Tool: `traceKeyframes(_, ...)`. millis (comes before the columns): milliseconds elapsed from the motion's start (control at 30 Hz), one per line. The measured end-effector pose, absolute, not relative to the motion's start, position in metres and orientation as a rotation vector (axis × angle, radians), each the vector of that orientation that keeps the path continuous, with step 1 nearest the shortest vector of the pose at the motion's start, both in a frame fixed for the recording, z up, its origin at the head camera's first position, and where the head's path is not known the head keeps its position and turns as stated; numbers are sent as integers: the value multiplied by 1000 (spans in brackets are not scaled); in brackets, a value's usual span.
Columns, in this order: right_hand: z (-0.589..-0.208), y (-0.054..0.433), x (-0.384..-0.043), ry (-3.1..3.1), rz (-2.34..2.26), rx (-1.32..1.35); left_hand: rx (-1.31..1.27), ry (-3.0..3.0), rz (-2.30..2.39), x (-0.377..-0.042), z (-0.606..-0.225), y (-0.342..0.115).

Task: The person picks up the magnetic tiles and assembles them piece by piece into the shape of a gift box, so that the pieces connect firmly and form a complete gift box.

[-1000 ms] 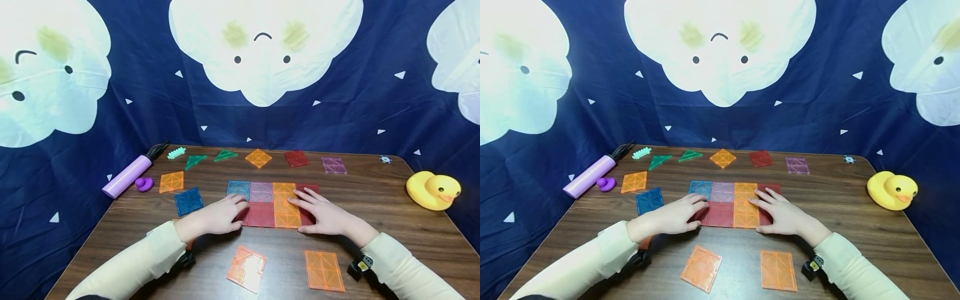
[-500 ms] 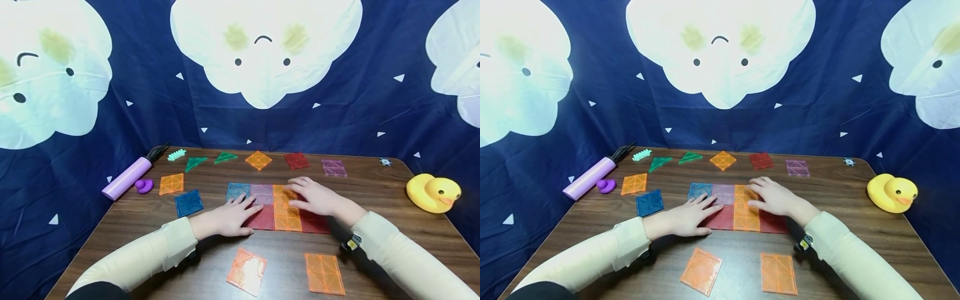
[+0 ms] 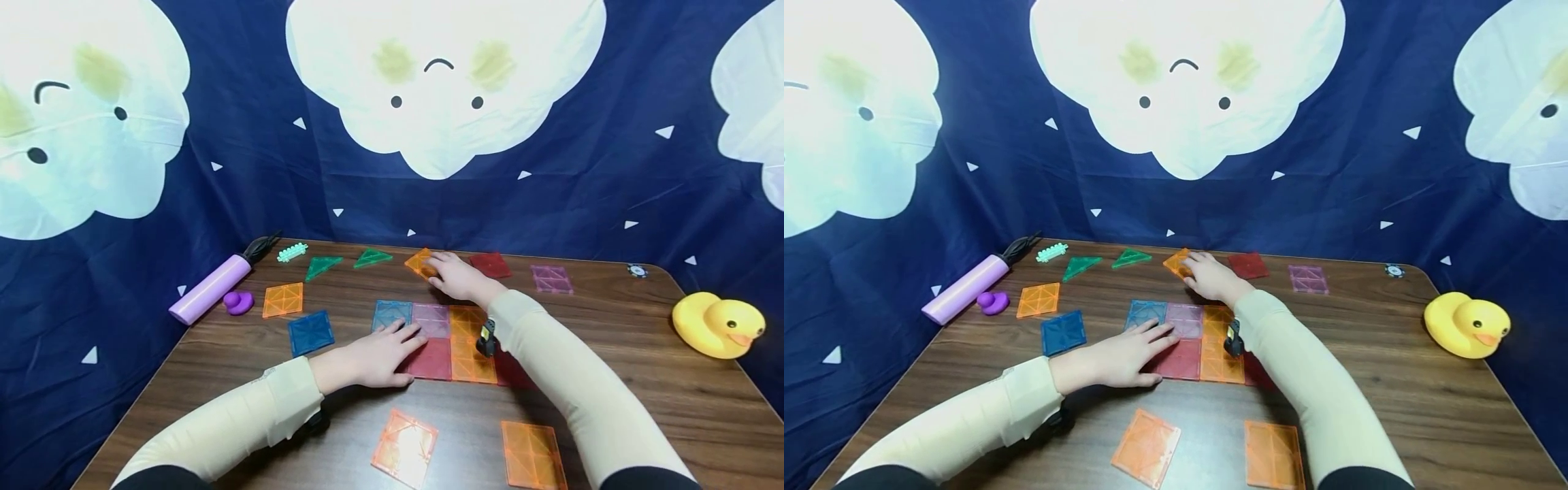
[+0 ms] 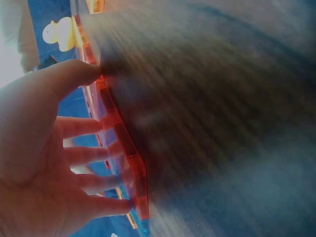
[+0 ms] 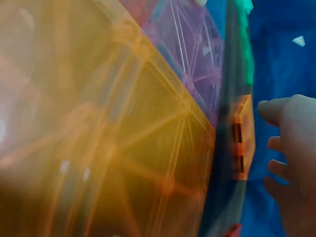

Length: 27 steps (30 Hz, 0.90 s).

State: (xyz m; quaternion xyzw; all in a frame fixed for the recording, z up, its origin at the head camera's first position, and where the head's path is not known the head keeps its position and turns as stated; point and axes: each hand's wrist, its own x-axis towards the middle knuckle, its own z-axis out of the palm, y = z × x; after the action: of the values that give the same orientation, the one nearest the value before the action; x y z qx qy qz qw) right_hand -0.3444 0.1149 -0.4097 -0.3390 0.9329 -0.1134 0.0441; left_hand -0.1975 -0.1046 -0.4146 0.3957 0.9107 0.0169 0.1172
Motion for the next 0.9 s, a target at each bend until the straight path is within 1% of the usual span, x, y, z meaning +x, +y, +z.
traceKeyframes(267, -418, 100, -356, 2881, -330, -1018, 1183, 2672, 68, -198, -411, -102)
traceKeyframes(533, -426, 105, -359, 2904, -383, -1108, 1180, 2660, 53, -200, -408, -102)
traceKeyframes(900, -430, 123, -342, 2748, -555, -1261, 1172, 2650, 58, -202, -413, -104)
